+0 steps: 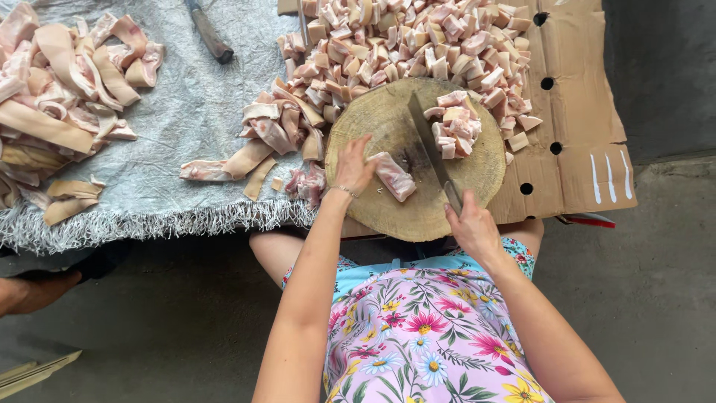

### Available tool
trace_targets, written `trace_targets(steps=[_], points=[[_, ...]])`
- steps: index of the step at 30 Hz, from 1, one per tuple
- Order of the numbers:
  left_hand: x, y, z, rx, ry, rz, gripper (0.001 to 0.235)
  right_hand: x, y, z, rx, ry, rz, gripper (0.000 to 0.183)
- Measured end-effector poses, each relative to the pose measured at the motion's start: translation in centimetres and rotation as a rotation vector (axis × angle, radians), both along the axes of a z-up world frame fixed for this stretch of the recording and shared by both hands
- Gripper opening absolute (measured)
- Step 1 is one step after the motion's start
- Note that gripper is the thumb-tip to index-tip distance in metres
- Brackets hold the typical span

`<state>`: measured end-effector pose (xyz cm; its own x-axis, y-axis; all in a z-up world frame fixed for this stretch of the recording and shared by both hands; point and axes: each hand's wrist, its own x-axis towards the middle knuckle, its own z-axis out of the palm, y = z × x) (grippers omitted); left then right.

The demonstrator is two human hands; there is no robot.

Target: The person uses a large cleaver to chop strips of pork skin and fat into small cubes on a round wooden cutting board. The chopped pieces are pushed onto a cardboard sheet beside the board, while uncut strips are kept on a cloth to the left.

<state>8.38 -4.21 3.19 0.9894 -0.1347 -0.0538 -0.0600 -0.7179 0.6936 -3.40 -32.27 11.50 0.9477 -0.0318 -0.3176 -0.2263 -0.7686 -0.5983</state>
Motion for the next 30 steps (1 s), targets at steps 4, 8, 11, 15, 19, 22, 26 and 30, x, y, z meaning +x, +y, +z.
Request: trace_targets(steps=[4,8,11,15,19,22,26,30], points=[[0.9,-2.5,2.2,0.247,0.322,-0.188,0.065,0.0,0.4,0.8,0.014,0.001,0.022,0.043],[-0.4,-2.2,1.3,0.100,0.317,-0.210,0.047,0.5,0.1,1.2,-0.001,0.128,-0.020,0.044],[-1.0,-2.1,1.4,-0.380,0.509,0.018,0.034,1.0,-0.6,1.2,0.044,0.138,-0.035,0.045],[-1.8,-2.4,0.6,-0.845,0.604,0.270,0.030,1.3,-1.2,1.7,0.078,0.150,-0.028,0.045],[-2.3,-2.4,-1.9,-0.579,0.462,0.350,0.036,1.3,-0.9,1.7,0.066,0.138,-0.057,0.043],[-2.8,-2.5,-3.2,-0.534,0.436,0.401,0.037,0.3,-0.5,1.2,0.067,0.102,-0.066,0.040],[-2.7,-1.9,-5.8,-0.772,0.450,0.440,0.029,-2.0,1.1,1.3,0.076,-0.052,-0.014,0.037],[-2.6,-0.7,-8.3,-0.958,0.649,0.444,0.019,-3.7,2.3,2.1,-0.050,-0.218,0.170,0.040]])
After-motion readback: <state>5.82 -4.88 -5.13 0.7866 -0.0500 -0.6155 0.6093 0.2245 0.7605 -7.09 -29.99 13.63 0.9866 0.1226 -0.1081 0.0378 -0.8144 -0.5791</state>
